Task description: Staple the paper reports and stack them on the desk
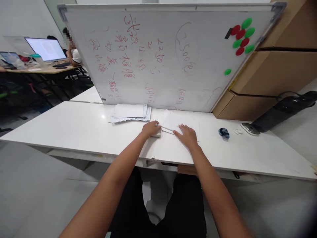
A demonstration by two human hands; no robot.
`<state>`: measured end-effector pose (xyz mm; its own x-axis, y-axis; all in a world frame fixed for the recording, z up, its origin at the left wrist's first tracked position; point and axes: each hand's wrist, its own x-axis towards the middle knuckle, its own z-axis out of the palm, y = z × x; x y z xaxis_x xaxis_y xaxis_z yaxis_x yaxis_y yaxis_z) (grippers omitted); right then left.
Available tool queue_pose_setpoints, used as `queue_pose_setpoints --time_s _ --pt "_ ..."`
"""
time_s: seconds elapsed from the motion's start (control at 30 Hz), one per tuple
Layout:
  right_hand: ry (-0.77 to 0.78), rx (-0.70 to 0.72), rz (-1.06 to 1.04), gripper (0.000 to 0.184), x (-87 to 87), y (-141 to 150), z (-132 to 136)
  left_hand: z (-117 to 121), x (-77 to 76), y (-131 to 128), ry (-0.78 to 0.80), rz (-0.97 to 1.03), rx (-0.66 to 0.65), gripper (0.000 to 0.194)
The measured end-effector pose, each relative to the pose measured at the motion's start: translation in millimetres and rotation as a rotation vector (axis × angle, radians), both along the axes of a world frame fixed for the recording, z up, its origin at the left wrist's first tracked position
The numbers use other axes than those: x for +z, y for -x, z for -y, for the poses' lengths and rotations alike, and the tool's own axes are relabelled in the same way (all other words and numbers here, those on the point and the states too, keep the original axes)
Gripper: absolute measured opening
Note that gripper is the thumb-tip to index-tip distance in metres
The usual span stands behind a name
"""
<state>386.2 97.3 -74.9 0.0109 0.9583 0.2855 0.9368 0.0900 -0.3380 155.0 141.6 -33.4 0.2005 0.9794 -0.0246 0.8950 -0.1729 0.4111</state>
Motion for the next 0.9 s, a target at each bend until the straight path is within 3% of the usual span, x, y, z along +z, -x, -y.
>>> queue_pose_setpoints --time_s 0.23,0.43,0.9 --pt "-0.096 0.011 -0.032 0.037 -5.6 -2.5 -2.1 -2.2 -1.5 2.0 0.005 0.005 -0.010 0.048" --pt "-0.149 0.033 0.103 0.041 -7.2 2.0 1.7 -3.1 -2.5 1.2 -0.009 0.004 -0.010 0.047" --pt "-0.106 0.038 0.109 0.049 -6.5 2.2 1.9 7.6 4.5 1.7 -0.088 0.077 -0.009 0.033"
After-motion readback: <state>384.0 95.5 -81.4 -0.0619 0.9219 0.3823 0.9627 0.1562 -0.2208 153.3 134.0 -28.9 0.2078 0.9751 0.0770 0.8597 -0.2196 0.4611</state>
